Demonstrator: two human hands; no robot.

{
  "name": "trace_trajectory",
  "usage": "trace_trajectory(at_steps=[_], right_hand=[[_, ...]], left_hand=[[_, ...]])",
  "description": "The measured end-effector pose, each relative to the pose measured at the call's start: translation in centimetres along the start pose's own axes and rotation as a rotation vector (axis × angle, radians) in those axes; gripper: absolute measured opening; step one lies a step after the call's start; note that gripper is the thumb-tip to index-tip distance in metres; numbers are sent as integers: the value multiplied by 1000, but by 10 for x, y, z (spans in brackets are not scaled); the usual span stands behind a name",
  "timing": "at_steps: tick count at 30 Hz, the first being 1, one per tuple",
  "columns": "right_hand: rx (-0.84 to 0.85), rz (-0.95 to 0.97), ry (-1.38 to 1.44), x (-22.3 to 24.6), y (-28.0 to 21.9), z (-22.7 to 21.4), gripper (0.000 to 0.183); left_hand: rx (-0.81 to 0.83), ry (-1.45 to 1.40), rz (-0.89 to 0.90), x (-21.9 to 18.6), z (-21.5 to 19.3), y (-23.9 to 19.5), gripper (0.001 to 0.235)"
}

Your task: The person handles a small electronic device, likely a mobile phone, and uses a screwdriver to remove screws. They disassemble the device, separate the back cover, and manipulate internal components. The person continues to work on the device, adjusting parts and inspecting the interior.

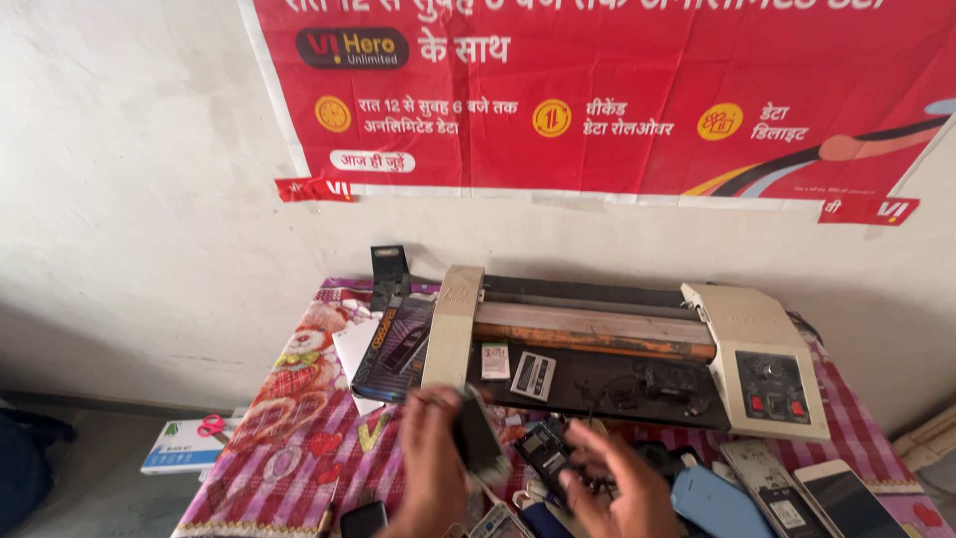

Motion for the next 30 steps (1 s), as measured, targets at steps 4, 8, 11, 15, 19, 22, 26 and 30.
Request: trace_trajectory(at_steps=[4,8,11,15,19,22,26,30], right_hand=[[127,65,-448,4,14,-13,63],[296,7,-655,1,14,-5,74],[317,-134,-692,-9,14,4,66],[269,46,-719,-39,13,4,46],[224,32,-662,-48,17,4,48],[127,-136,-626,-40,18,2,48],[308,-112,-862,-41,28,3,60],[424,-144,-1081,-43,34,4,72]], left_hand=[[-247,75,-37,-44,15,14,17],[-237,78,-62,-52,29,9,23],[-225,86,-111,-45,30,3,23],[-269,97,-199,-38,27,-1,21],[-291,96,-266,-30,26,-8,19],[-278,73,-290,-24,25,-11,19],[-321,133,-346,-18,21,-14,23],[-305,69,-376,-12,21,-17,30]])
Point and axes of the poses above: each hand's wrist, its own y-axis towards the middle knuckle, its own z-axis out of the palm, x = y × z, the point moved 4 cm from there along y, towards the middle knuckle, and after that the axes turned 11 degrees about -y, right-handed, at the moved point
